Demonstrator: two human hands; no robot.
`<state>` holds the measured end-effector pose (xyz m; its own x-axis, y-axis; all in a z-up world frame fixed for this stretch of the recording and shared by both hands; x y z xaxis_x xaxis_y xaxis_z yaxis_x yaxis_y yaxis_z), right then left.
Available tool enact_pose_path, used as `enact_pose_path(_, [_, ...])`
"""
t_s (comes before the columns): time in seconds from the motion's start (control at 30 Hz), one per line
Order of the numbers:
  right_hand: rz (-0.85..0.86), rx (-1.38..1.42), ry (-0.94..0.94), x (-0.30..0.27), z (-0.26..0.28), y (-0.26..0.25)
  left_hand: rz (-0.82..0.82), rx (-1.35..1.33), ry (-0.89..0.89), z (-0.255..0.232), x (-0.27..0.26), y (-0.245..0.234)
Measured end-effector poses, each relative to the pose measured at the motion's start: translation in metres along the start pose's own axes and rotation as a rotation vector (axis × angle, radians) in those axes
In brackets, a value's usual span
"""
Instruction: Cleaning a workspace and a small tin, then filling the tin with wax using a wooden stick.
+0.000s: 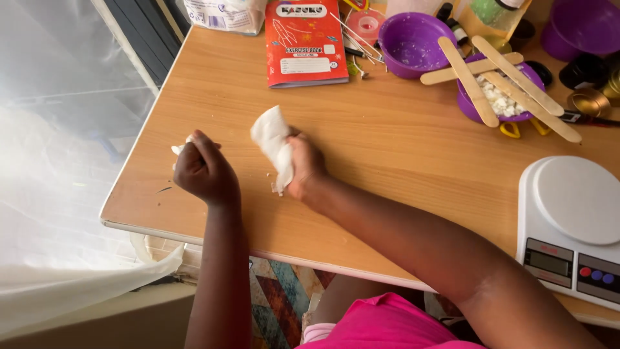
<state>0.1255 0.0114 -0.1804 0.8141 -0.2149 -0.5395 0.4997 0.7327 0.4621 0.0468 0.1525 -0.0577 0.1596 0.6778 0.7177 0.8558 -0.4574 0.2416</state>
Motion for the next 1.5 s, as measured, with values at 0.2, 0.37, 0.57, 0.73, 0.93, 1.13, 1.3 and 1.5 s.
enact_pose_path(0.2, [-0.300,-0.296,-0.386,0.104,0.126,-0.089,0.141,0.084,0.176,0.003,-0.019,0.010])
enact_pose_path(0.37, [-0.305,-0.409,-0.879,0.078,0.201,-0.130,0.213,0.093,0.188,0.000,-0.024,0.021])
enact_pose_path(0.57, [-0.315,-0.581,-0.979,0.085,0.167,-0.121,0.258,0.158,0.260,0.001,-0.029,0.024])
enact_pose_path(0.73, [-0.270,-0.611,-0.988,0.065,0.133,-0.075,0.303,0.208,0.409,-0.011,-0.031,0.033])
enact_pose_path(0.93, [-0.122,-0.710,-0.895,0.038,0.092,-0.016,0.334,0.229,0.439,-0.008,-0.034,0.035])
enact_pose_path(1.13, [0.084,-0.491,-0.546,0.042,0.044,0.023,0.331,0.205,0.413,-0.007,-0.031,0.033])
enact_pose_path(1.3, [0.334,-0.503,-0.591,-0.017,0.084,0.023,0.292,0.158,0.292,0.002,-0.027,0.025])
enact_pose_path(1.5, [1.358,-0.640,-1.163,-0.145,0.095,-0.042,0.187,-0.088,0.068,-0.004,-0.013,0.019])
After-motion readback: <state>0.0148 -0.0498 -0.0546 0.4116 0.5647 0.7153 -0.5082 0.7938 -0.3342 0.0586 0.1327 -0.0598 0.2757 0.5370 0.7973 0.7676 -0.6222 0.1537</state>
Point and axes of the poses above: each hand's wrist, its own x-axis towards the middle knuckle, its own y-axis out of the palm, z = x × y, the point moved 6 cm from there along x, towards the middle knuckle, and after that the axes turned 11 degrees about -z, right-handed, at the moved point
